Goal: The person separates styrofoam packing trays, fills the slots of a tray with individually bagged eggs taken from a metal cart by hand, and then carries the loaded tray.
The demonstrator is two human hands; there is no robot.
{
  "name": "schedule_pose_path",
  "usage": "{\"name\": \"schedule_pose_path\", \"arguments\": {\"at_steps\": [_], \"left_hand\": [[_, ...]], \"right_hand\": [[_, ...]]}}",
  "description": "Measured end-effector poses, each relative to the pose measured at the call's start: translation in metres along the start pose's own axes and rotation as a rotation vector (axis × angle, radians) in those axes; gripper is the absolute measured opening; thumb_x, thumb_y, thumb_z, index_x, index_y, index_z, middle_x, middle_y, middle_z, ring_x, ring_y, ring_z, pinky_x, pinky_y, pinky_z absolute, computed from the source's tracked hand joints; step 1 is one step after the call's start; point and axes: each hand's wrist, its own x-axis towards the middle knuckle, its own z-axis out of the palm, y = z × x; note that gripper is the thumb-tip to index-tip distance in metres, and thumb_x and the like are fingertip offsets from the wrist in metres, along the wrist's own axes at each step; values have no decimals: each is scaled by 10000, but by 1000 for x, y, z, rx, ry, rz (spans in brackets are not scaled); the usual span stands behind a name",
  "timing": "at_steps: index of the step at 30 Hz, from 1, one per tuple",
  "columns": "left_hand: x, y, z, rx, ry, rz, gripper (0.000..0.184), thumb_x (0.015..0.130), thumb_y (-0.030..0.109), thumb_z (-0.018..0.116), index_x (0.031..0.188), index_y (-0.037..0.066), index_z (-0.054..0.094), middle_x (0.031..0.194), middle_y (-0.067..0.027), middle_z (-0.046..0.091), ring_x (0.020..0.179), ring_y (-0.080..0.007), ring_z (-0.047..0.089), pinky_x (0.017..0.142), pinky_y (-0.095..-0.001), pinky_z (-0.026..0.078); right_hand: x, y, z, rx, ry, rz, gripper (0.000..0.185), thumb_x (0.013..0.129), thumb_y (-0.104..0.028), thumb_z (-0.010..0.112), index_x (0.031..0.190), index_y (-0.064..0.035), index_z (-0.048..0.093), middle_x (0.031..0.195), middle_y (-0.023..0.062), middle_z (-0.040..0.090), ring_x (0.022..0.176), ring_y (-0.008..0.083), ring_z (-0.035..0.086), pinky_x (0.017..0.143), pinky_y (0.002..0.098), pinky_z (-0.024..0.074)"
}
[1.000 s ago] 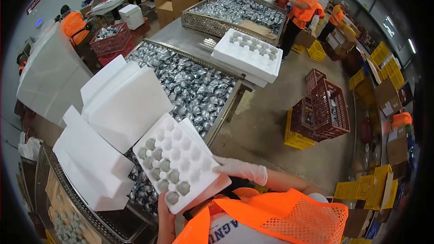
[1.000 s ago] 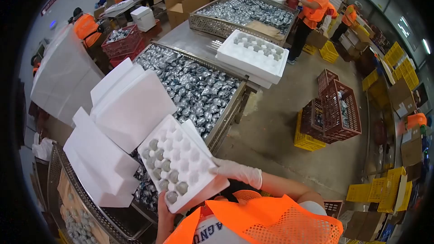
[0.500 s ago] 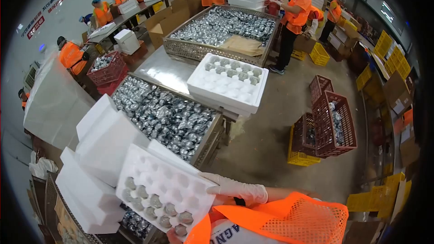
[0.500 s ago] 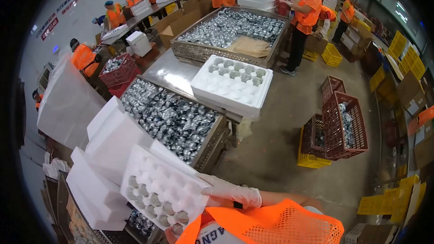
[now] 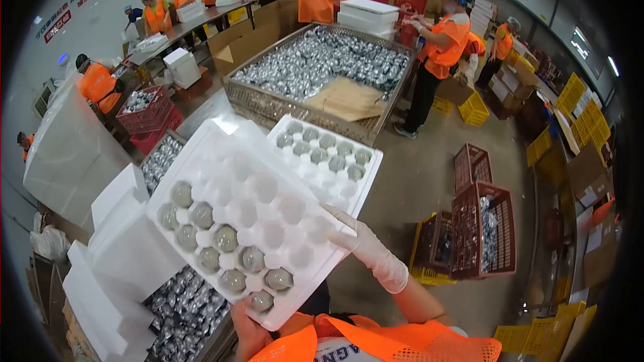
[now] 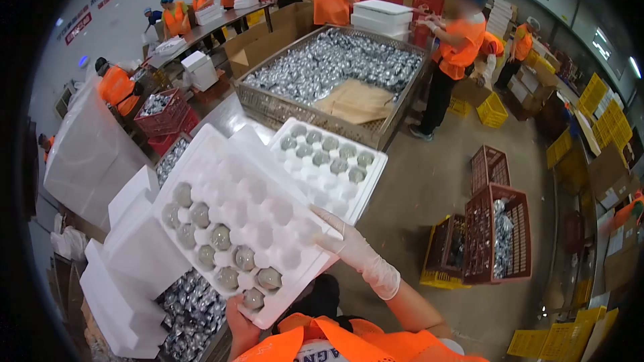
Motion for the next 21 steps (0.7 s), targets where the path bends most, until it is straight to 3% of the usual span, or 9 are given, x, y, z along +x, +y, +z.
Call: {"name": "schedule_pose_path", "arguments": {"at_steps": [3,4,7,11,15,18,21], "left_hand": [[74,-4,46,38,32,132,556,837,130,520,1369,68,370,1266,-144,507,1153,-267,550,941,-416,500],[81,5,81,38,43,68,579,829,111,530,1380,62,359,1280,-146,501,1172,-267,540,954,-418,495],[130,-10,130,76,-45,177,582,828,84,531,1378,56,343,1283,-139,496,1166,-278,545,958,-425,497],[191,-52,143,40,-34,-18,552,839,21,546,1347,54,333,1251,-132,500,1149,-284,557,941,-426,515],[199,-62,160,136,-33,-65,413,881,89,519,1286,62,440,1216,-127,566,1118,-286,603,925,-462,534],[210,-60,148,98,-82,-277,338,939,221,462,1232,58,505,1195,-149,595,1091,-282,622,932,-433,532],[191,-47,207,73,-33,-267,411,975,317,412,1250,29,513,1235,-150,594,1118,-289,607,968,-425,499]], "right_hand": [[35,-8,-33,-124,141,-66,642,893,-199,656,1485,-151,412,1465,87,446,1321,185,426,1130,306,282],[46,-8,-46,-117,180,-57,638,895,-199,652,1485,-147,412,1454,92,458,1316,185,432,1126,305,289],[74,-3,-87,-25,270,-12,623,899,-195,641,1477,-125,420,1410,104,503,1285,181,461,1105,301,318],[96,34,-147,211,338,133,573,892,-180,637,1430,-74,473,1310,105,582,1196,175,530,1047,296,381],[101,68,-167,167,429,224,499,885,-159,638,1358,-34,544,1239,91,627,1138,180,567,1006,301,419],[106,60,-162,7,503,212,480,880,-169,637,1345,-73,569,1245,114,626,1141,195,570,1005,301,418],[128,17,-177,-55,416,25,477,881,-184,631,1346,-101,571,1251,120,625,1149,199,571,1002,297,419]]}}
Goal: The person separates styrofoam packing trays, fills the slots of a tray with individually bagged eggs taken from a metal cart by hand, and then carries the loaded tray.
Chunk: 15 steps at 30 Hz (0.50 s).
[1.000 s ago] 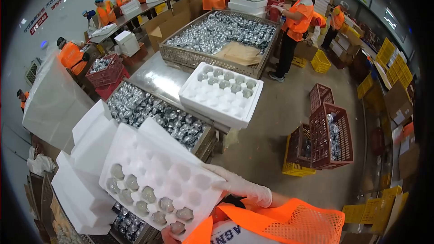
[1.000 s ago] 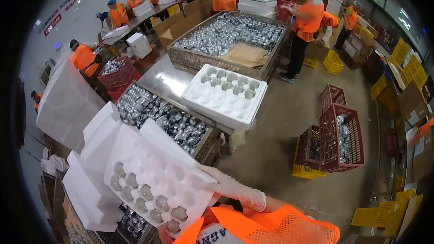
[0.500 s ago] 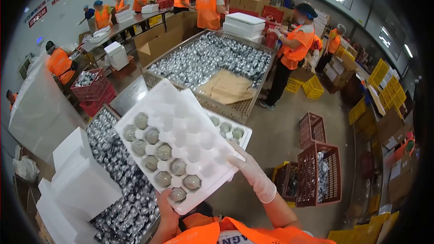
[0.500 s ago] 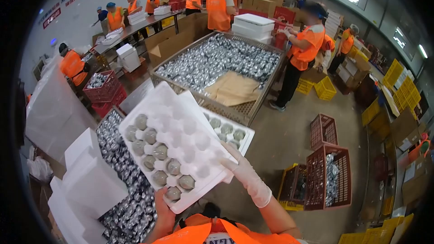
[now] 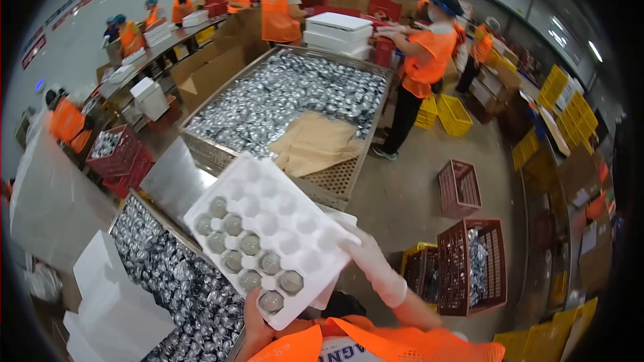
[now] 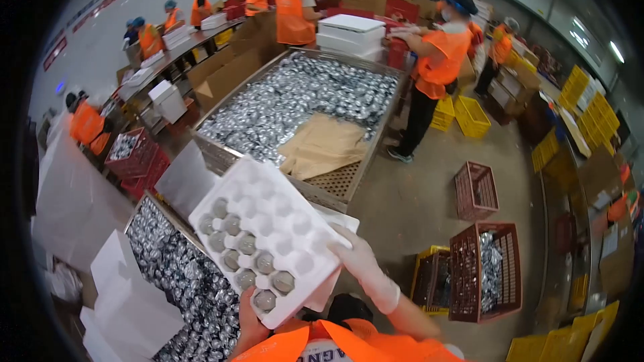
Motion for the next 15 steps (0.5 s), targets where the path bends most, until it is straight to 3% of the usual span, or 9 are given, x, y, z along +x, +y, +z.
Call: {"name": "schedule_pose_path", "arguments": {"at_steps": [1,4,7,10,11,15], "left_hand": [[0,-7,11,-33,0,35,426,971,318,419,1264,21,508,1230,-148,594,1121,-297,605,966,-439,496],[24,-30,19,-8,71,156,429,963,296,453,1284,15,499,1221,-132,600,1115,-293,607,945,-448,499],[30,-37,34,35,186,209,393,950,263,494,1243,2,518,1166,-122,612,1064,-271,627,897,-423,524],[56,-57,0,-24,184,286,378,950,275,499,1200,-4,547,1127,-117,617,1028,-255,637,855,-408,541],[58,-61,0,10,182,359,375,947,294,514,1167,-4,569,1113,-114,614,1014,-243,635,831,-399,545],[51,-67,24,64,263,453,450,952,310,526,1228,-46,520,1148,-144,592,1038,-265,621,823,-409,543]], "right_hand": [[11,-14,-6,-5,-58,-87,474,881,-189,629,1346,-110,572,1254,119,625,1153,200,571,1000,296,420],[75,5,-27,-72,-217,-32,481,893,-157,578,1350,-12,542,1223,69,638,1096,150,586,975,287,442],[100,39,-42,84,-448,73,504,902,-215,594,1364,-24,530,1238,79,632,1119,158,580,985,286,435],[91,35,-48,-108,-353,33,530,911,-287,617,1372,-41,523,1238,87,637,1131,168,583,987,295,436],[81,15,-50,-275,-311,61,555,920,-376,616,1378,-76,524,1243,107,641,1141,192,591,989,308,436],[79,10,-59,-290,-274,14,561,914,-485,571,1325,-104,571,1206,195,648,1133,341,609,973,380,451]]}}
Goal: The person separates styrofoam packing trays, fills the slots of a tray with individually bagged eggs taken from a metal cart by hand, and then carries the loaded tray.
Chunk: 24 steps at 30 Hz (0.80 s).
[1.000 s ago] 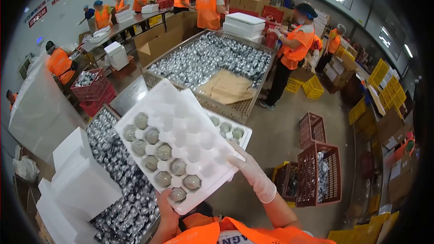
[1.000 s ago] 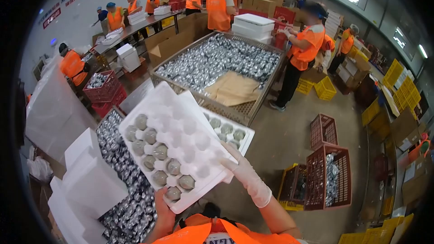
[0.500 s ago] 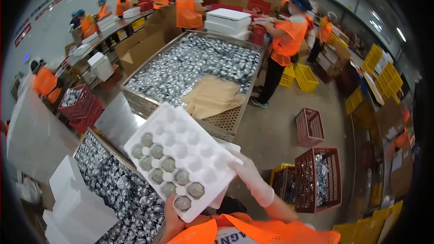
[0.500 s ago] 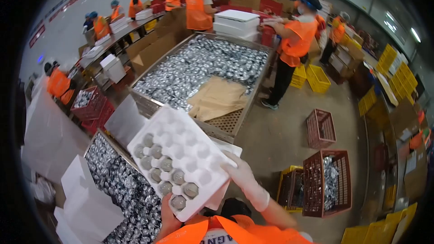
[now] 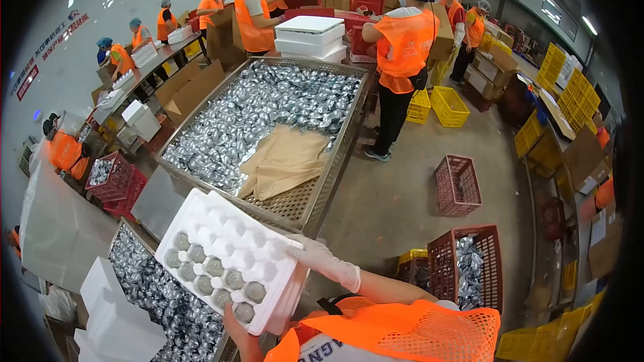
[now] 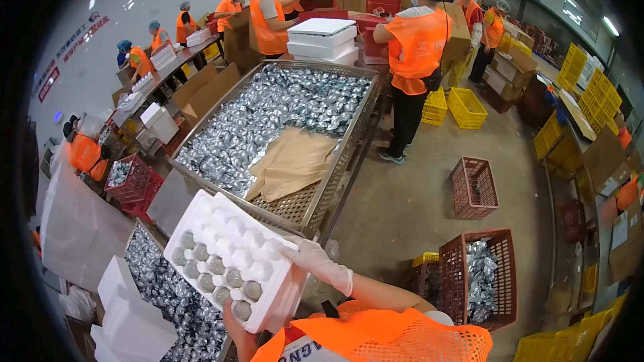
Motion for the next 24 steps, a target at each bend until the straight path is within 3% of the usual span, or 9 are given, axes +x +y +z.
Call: {"name": "schedule_pose_path", "arguments": {"at_steps": [4,7,10,13,14,15,16,19,24], "left_hand": [[-17,-3,-3,165,67,-10,587,990,368,505,1396,-30,361,1340,-181,487,1155,-297,570,895,-425,514],[-35,-12,-7,269,-63,255,530,1009,377,460,1348,-29,428,1316,-159,527,1174,-267,567,958,-427,480],[-55,-21,16,236,20,243,509,1041,350,390,1390,-20,391,1386,-152,482,1234,-243,516,1029,-395,410],[-62,-43,-5,289,-8,249,504,1056,357,337,1398,-5,411,1410,-121,476,1272,-222,471,1080,-374,342],[-68,-43,6,162,-15,247,512,1056,366,331,1398,-4,417,1415,-112,474,1283,-219,457,1087,-374,333],[-63,-59,-23,528,32,342,515,1061,365,317,1409,-3,408,1424,-95,468,1307,-206,428,1102,-363,312],[-69,-64,-25,215,136,231,522,1065,371,301,1434,11,385,1439,-71,457,1327,-194,403,1115,-358,294],[-91,-64,-26,220,175,108,540,1058,403,327,1482,69,334,1487,-54,403,1355,-187,380,1117,-379,293],[-129,-48,-64,201,105,-106,542,1041,369,415,1482,64,335,1494,-69,389,1328,-211,415,1089,-385,342]], "right_hand": [[19,13,-14,-42,-141,-82,600,920,-497,559,1368,-100,519,1213,208,641,1143,350,602,977,386,445],[27,18,-6,-116,-106,-57,613,918,-500,564,1376,-97,508,1208,212,639,1138,351,605,978,386,445],[25,10,-7,-12,-112,-71,551,947,-434,558,1370,-85,512,1306,201,586,1237,317,546,1001,364,426],[23,57,16,379,148,-286,493,977,-357,542,1385,-83,496,1381,171,527,1314,282,462,1035,339,391],[19,67,3,327,87,-200,482,990,-335,527,1391,-71,479,1380,152,516,1291,261,461,1025,327,392],[5,74,-4,377,80,-91,496,997,-348,509,1402,-65,459,1380,132,513,1272,243,469,1032,329,384],[-9,80,-11,429,78,18,511,1004,-362,490,1413,-59,439,1381,111,510,1253,224,478,1039,331,376],[-48,131,-8,450,107,416,543,1002,-427,467,1419,-82,422,1357,95,525,1139,187,530,1021,352,385],[-89,167,54,395,-393,793,506,978,-282,509,1423,-58,419,1232,104,619,1039,202,601,926,395,465]]}}
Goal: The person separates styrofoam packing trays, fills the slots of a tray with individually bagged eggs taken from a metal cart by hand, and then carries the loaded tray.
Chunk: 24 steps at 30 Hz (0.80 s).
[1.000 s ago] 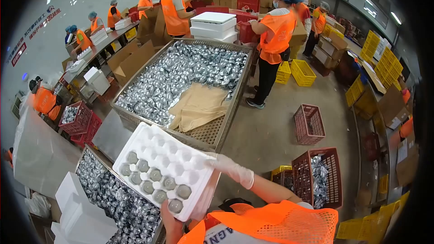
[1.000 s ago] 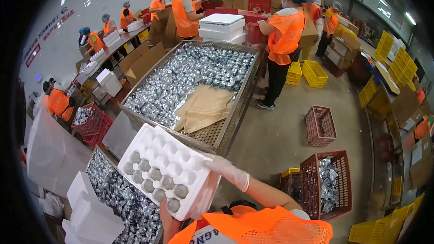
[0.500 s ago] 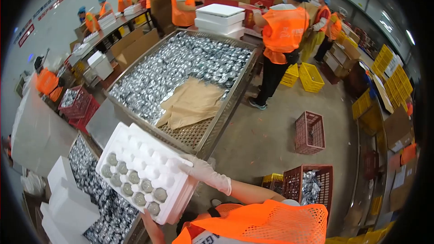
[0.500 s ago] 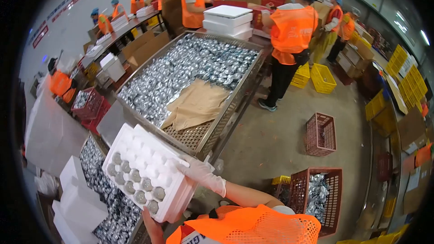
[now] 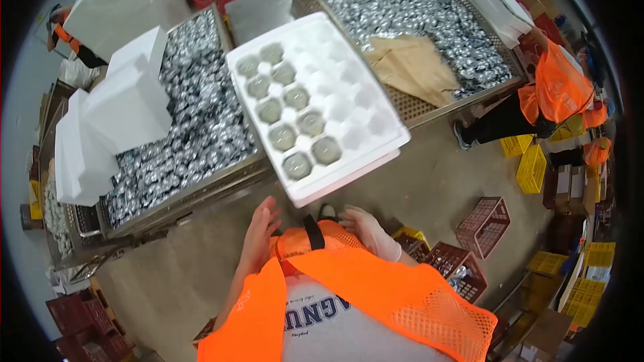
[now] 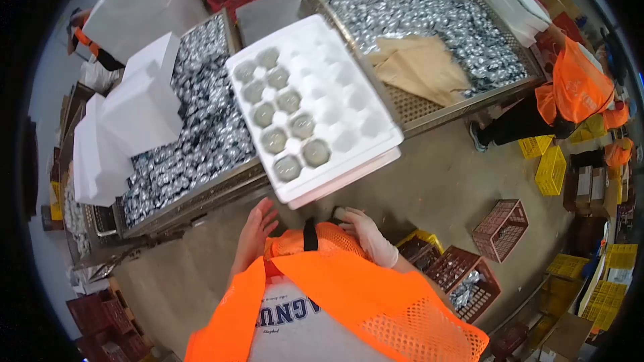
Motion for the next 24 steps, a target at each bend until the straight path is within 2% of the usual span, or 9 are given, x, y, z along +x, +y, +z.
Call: {"name": "schedule_pose_path", "arguments": {"at_steps": [3,4,7,10,13,17,18,22,24], "left_hand": [[-36,16,-35,196,-51,48,508,1035,339,446,1455,58,388,1459,-71,430,1314,-196,434,1086,-342,342],[-45,14,-52,191,-20,61,475,1026,307,486,1425,55,435,1421,-60,467,1312,-179,438,1071,-307,353],[-68,-15,-122,201,46,100,465,1016,287,517,1417,61,448,1386,-43,496,1298,-172,452,1059,-303,365],[-99,-18,-182,71,114,58,458,1009,272,537,1402,47,462,1365,-43,520,1260,-166,486,1040,-303,388],[-133,-23,-235,-153,196,153,456,1012,276,531,1393,34,466,1362,-57,528,1230,-167,510,1033,-309,400],[-181,-39,-303,-173,399,194,448,1016,281,523,1380,25,473,1365,-73,527,1239,-169,506,1040,-313,401],[-195,-45,-318,-210,457,214,435,1019,277,512,1373,27,480,1357,-71,534,1238,-167,508,1038,-312,402],[-226,-81,-369,-449,642,194,405,1022,276,501,1355,45,499,1332,-70,555,1201,-166,530,1017,-309,417],[-230,-97,-389,-594,705,147,387,1024,271,495,1344,53,512,1315,-70,569,1180,-165,541,1005,-308,425]], "right_hand": [[24,13,49,-97,-29,4,515,975,-257,513,1427,-34,406,1245,111,618,1035,203,605,927,363,464],[31,16,62,-78,-94,-12,498,977,-258,517,1415,-37,430,1234,101,623,1034,183,607,906,327,467],[47,28,118,-219,-260,-59,483,958,-254,532,1401,-77,459,1245,86,625,1045,173,609,896,319,460],[39,42,192,-434,-354,-38,410,977,-259,522,1346,-79,530,1197,74,657,994,158,626,904,308,452],[53,78,250,-661,-406,2,391,977,-265,539,1318,-74,558,1164,73,673,982,146,626,894,310,464],[84,141,319,-837,-523,58,373,975,-257,556,1292,-62,578,1161,79,677,958,145,630,863,338,501],[95,158,334,-886,-598,35,365,955,-263,588,1266,-72,607,1118,108,696,953,188,656,857,354,515],[58,178,425,-1616,-771,-429,379,901,-274,659,1243,-112,629,1043,164,699,983,272,678,874,344,515],[69,189,449,-1731,-839,-421,383,903,-272,659,1241,-96,628,1050,164,700,966,283,683,860,354,523]]}}
